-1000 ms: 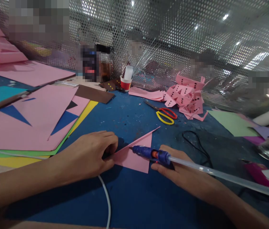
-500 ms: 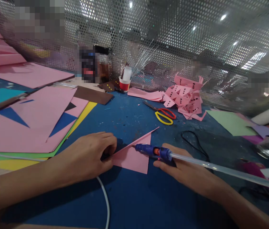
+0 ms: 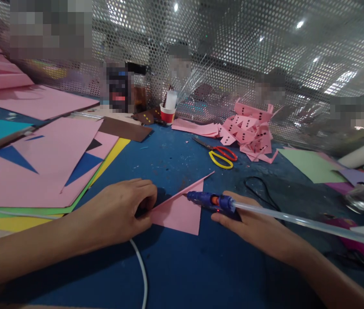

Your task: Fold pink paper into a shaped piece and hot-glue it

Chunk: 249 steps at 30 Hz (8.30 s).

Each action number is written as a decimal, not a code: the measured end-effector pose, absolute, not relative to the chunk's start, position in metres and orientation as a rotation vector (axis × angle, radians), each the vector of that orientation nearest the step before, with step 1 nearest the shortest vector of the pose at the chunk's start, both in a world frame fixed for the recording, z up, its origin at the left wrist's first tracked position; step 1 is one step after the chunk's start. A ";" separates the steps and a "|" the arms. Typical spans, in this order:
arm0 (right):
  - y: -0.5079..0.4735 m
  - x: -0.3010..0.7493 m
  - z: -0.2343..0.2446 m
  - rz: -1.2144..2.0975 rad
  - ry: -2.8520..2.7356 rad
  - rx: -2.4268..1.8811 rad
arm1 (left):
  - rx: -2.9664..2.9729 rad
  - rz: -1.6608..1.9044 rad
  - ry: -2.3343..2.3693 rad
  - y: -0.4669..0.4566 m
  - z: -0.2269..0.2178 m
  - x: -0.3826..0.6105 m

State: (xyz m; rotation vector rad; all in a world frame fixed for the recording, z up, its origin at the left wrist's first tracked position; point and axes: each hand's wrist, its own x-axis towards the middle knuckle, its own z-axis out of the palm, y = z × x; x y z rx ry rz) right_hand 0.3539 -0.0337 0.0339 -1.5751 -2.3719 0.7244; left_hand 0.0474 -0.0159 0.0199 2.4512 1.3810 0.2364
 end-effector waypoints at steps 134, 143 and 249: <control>-0.011 0.311 0.002 0.543 -2.373 -1.256 | 2.516 0.618 1.084 -0.013 -0.009 0.046; -0.013 0.311 -0.003 0.582 -2.284 -1.301 | 2.721 0.696 0.878 -0.011 -0.013 0.046; -0.004 0.326 0.018 0.553 -2.426 -1.512 | 2.805 0.518 0.814 -0.011 -0.006 0.048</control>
